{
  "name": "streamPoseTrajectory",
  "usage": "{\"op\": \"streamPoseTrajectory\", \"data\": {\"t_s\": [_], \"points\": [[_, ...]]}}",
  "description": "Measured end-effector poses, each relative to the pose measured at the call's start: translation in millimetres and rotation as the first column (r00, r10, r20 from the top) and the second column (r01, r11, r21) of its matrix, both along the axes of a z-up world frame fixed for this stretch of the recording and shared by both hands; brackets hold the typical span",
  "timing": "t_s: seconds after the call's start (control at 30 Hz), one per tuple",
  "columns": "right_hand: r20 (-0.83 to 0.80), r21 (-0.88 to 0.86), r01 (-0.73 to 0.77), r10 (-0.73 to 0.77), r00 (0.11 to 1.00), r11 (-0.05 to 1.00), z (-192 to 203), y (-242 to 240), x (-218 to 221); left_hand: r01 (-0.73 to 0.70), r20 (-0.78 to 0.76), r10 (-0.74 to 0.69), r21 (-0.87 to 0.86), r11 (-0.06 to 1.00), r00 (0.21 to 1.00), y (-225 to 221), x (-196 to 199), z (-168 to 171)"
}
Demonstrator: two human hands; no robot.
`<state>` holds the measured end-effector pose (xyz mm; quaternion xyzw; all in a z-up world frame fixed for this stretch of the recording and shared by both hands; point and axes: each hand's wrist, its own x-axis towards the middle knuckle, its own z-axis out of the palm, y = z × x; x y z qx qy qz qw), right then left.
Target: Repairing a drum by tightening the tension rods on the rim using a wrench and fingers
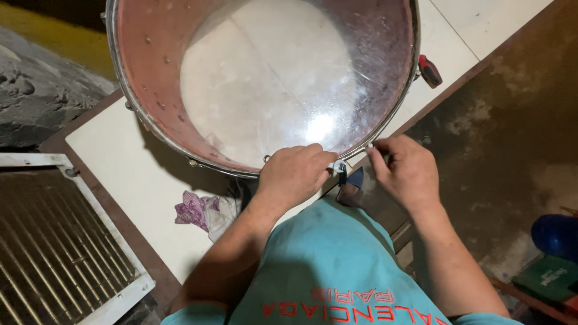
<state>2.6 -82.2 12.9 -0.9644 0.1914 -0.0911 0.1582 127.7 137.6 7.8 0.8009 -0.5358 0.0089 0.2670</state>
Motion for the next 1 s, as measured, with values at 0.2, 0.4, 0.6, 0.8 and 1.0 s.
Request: {"op": "streamPoseTrajectory", "data": {"t_s": [0.2,0.4,0.6,0.8,1.0], "points": [[-0.012,-0.043,0.003,-0.004,1.000,0.999,4,7,2,0.004,0.007,-0.004,0.005,1.000,1.000,1,-1,1],[0.032,-0.014,-0.031,0.032,0.999,0.999,8,4,3,-0.001,0.003,0.001,0.006,1.000,1.000,2,-2,4],[0.005,0.002,0.002,-0.002,1.000,1.000,9,6,3,-0.001,-0.010,0.001,0.007,1.000,1.000,1,-1,4],[-0.043,-0.045,0.014,-0.016,0.999,0.999,1,1,2,0.000,-0.006,0.000,0.003,1.000,1.000,1,0,7],[0.031,-0.043,0.003,-0.001,1.000,0.999,2,4,1,-0.007,-0.005,0.007,-0.001,1.000,1.000,0,-1,1]]}}
